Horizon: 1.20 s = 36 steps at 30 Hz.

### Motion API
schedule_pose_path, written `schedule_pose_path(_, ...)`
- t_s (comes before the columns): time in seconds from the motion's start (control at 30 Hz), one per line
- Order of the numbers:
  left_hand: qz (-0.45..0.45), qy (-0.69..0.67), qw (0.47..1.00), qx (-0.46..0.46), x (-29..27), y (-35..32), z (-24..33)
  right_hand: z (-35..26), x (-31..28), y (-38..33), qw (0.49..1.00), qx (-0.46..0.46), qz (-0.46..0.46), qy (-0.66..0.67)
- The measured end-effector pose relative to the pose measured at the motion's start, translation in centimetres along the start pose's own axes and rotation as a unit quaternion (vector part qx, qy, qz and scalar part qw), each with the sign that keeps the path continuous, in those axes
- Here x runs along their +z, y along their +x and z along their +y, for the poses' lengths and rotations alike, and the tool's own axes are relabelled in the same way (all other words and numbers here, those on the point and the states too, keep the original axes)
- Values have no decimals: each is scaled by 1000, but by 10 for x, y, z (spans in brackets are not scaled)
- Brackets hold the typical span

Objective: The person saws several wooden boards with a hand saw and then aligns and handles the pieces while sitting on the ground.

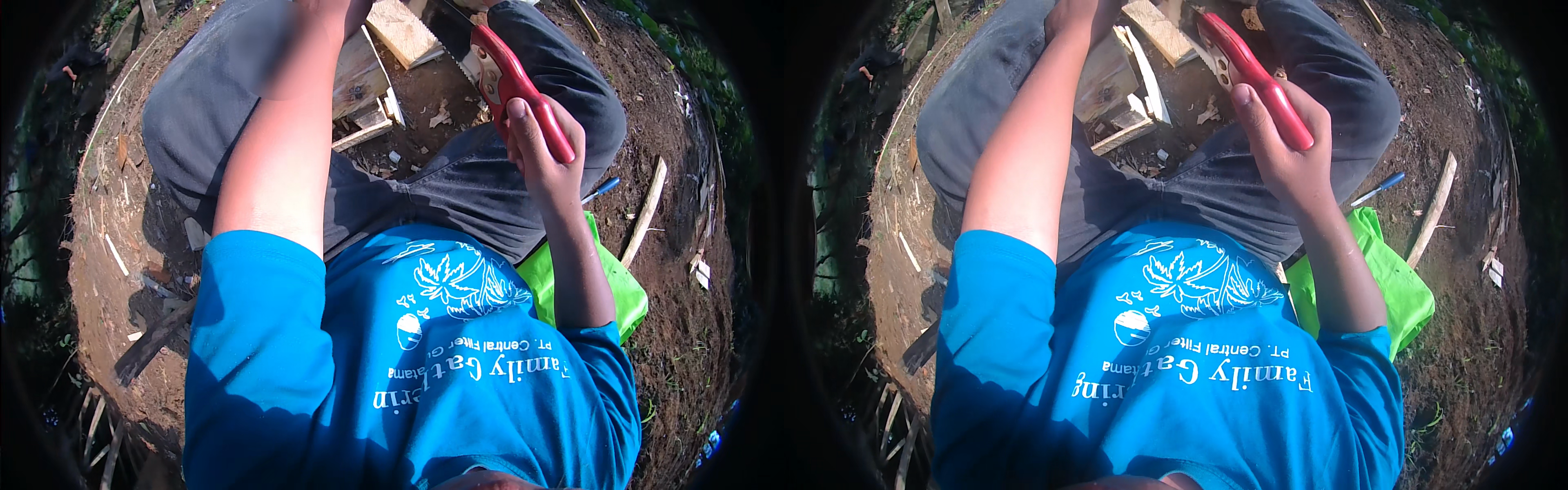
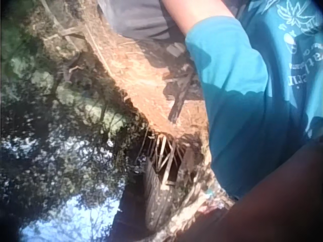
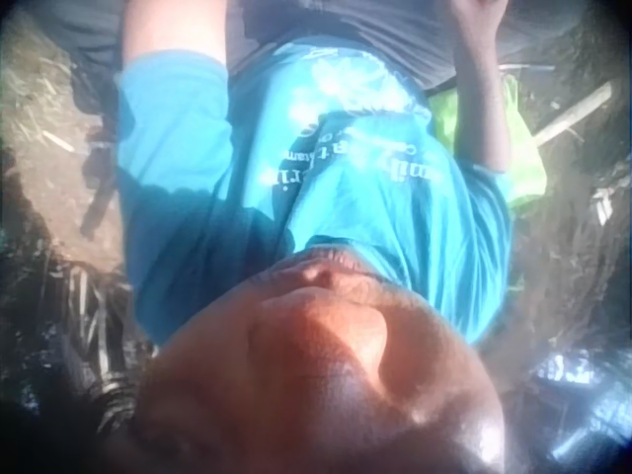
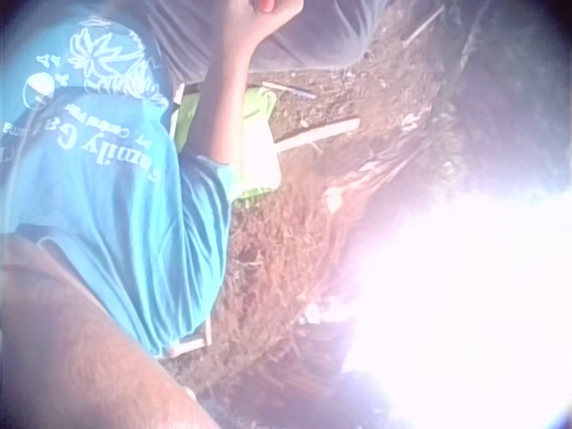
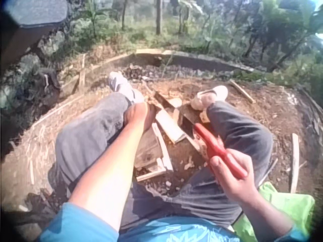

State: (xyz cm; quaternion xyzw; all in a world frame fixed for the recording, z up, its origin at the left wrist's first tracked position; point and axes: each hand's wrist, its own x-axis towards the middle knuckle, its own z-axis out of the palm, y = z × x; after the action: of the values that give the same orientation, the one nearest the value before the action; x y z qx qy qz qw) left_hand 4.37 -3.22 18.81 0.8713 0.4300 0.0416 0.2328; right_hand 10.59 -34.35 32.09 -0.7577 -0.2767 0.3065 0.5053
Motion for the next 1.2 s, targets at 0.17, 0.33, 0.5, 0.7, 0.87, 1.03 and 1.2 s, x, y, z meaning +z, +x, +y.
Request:
schedule_pose_path(0.17, 3, 22, 999, -42, 3, 4, 0, 11, -39, -51, 1000, 18, 17, -16)
schedule_pose_path(0.33, 26, 17, 1000, 4, 9, -2, -3, 19, -4, 0, 999, -35, 4, 0)
schedule_pose_path(0.5, 28, 6, 1000, -14, -11, -15, 8, 26, 27, 49, 997, -66, -8, 30)
schedule_pose_path(0.7, 33, -19, 994, -99, 9, 4, -9, 33, -23, -29, 1000, 2, -3, 4)
schedule_pose_path(0.87, -54, 52, 994, 74, -13, -15, 15, 46, 23, 46, 997, -74, 13, 12)
schedule_pose_path(1.03, -21, 9, 1000, -7, -17, -12, 18, 42, 55, 88, 996, -76, 13, 48)
schedule_pose_path(1.2, 48, -35, 992, -110, 19, 7, -21, 44, -6, 7, 1000, -15, -14, 6)
